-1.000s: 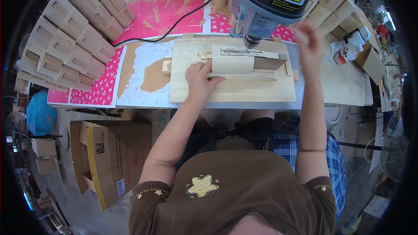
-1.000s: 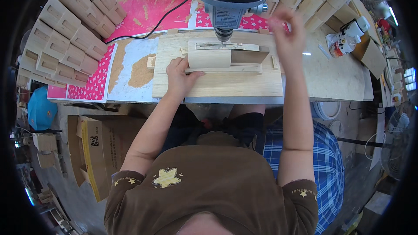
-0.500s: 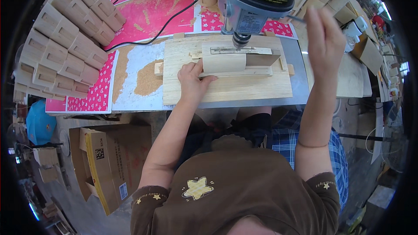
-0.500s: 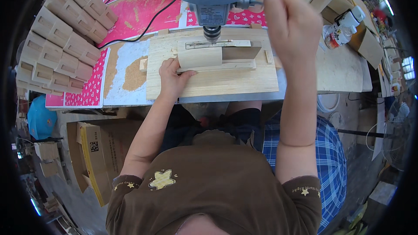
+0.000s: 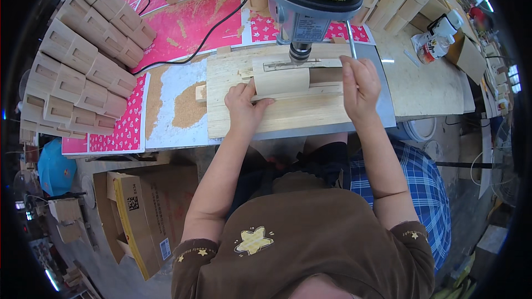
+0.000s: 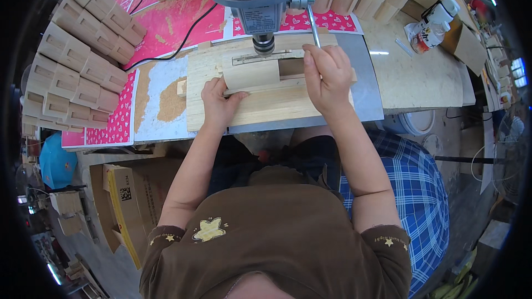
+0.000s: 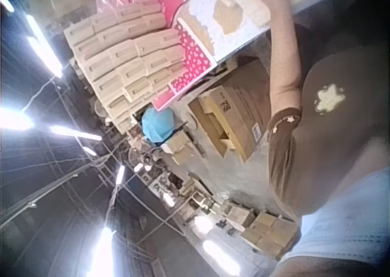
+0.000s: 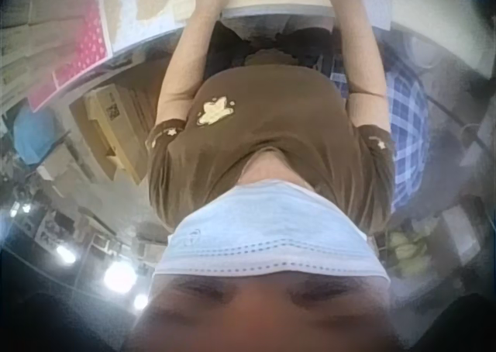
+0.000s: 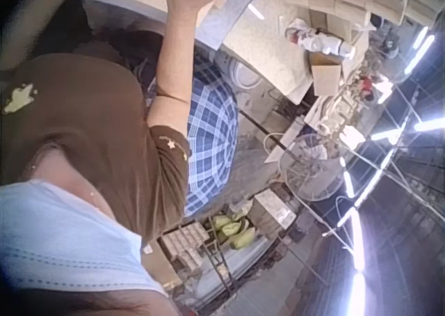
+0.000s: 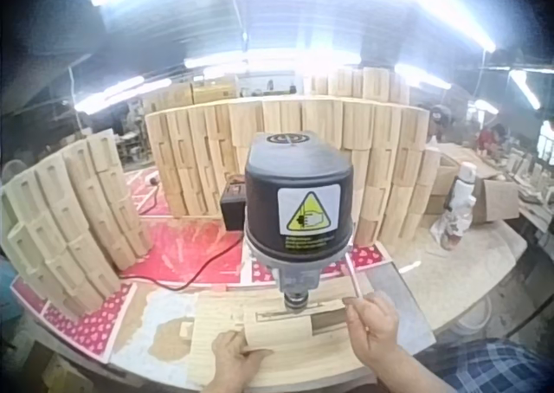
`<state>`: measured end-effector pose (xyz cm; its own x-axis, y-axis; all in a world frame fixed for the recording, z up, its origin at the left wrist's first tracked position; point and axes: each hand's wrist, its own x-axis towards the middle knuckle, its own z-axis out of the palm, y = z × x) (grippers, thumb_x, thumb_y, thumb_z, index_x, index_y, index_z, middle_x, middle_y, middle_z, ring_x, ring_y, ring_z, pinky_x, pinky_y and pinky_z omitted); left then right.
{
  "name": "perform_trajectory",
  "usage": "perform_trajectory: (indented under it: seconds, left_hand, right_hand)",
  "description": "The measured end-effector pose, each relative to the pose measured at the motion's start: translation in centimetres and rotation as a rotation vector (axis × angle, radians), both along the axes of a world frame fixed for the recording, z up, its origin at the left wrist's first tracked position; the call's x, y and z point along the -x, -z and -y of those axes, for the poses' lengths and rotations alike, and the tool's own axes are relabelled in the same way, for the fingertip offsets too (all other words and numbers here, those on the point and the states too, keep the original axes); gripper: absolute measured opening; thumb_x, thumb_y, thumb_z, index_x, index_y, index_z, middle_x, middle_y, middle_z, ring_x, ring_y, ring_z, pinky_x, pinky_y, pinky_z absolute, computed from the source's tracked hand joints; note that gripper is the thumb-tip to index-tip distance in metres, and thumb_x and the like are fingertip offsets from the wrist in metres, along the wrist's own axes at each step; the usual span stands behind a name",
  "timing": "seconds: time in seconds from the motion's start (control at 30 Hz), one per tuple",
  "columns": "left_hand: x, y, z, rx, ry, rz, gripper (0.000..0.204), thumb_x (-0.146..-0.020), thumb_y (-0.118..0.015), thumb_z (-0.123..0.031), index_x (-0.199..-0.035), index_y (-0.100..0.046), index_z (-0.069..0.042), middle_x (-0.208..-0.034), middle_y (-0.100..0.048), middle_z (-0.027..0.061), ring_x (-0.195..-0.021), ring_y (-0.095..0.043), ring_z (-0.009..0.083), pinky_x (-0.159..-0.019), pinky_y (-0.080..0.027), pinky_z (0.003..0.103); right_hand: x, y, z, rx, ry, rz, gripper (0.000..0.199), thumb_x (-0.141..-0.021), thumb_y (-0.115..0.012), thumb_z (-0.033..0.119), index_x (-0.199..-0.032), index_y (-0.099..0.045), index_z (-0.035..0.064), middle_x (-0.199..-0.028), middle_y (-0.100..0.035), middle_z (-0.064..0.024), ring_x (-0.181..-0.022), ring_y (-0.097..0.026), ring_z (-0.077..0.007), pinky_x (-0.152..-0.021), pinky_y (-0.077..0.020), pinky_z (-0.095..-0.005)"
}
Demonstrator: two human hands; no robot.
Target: Drilling a hole into cylindrical wooden blocks using a drill press.
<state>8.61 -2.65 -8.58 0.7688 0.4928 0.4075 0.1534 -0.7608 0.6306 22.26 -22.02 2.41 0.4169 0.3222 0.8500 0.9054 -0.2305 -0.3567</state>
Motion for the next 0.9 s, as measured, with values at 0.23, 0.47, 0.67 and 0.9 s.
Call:
perform_trajectory:
  seconds: [0.23,0.47,0.67,0.9]
  left_hand:
    - [-1.0,-0.7,1.0,-0.089,0.045,0.032,0.063,-0.056,-0.081,-0.025,-0.114,-0.061,-0.011,-0.08,-0.057,0.0036,-0.084,-0.05,0.0235,-0.08,-0.033,0.039]
    - [-2.2,-0.5,2.5,-0.074,0.101,0.006,0.061,-0.061,-0.078,-0.027,-0.116,-0.058,-0.009,-0.084,-0.059,0.0036,-0.086,-0.051,0.0238,-0.083,-0.032,0.041]
    - [-2.0,-0.8,2.5,-0.08,0.086,0.001,0.06,-0.062,-0.078,-0.027,-0.115,-0.059,-0.008,-0.083,-0.058,0.0034,-0.086,-0.051,0.0237,-0.083,-0.031,0.04]
    - [-2.4,-0.9,2.7,-0.079,0.087,-0.001,0.058,-0.062,-0.078,-0.027,-0.114,-0.059,-0.01,-0.083,-0.056,0.0019,-0.085,-0.05,0.0229,-0.084,-0.03,0.04]
  right_hand:
    - [-4.1,-13.3,-2.7,0.003,0.087,-0.056,0.027,-0.091,-0.051,0.02,-0.081,-0.059,-0.0033,-0.065,-0.053,-0.0093,-0.062,-0.05,-0.0159,-0.058,-0.0396,-0.0281]
    - [-7.5,-15.6,-4.8,0.21,0.103,-0.216,0.035,-0.09,-0.052,0.027,-0.083,-0.06,-0.0057,-0.069,-0.058,-0.0182,-0.068,-0.057,-0.0244,-0.064,-0.044,-0.031]
    - [0.3,-10.2,0.9,0.17,0.026,-0.125,0.016,-0.088,-0.055,0.012,-0.078,-0.06,0.0,-0.059,-0.051,-0.0069,-0.053,-0.046,-0.0175,-0.051,-0.0363,-0.0282]
    - [0.6,0.5,0.2,0.045,0.02,-0.029,0.008,-0.082,-0.058,0.004,-0.088,-0.063,0.0023,-0.067,-0.057,-0.0072,-0.061,-0.053,-0.0229,-0.062,-0.0388,-0.0344]
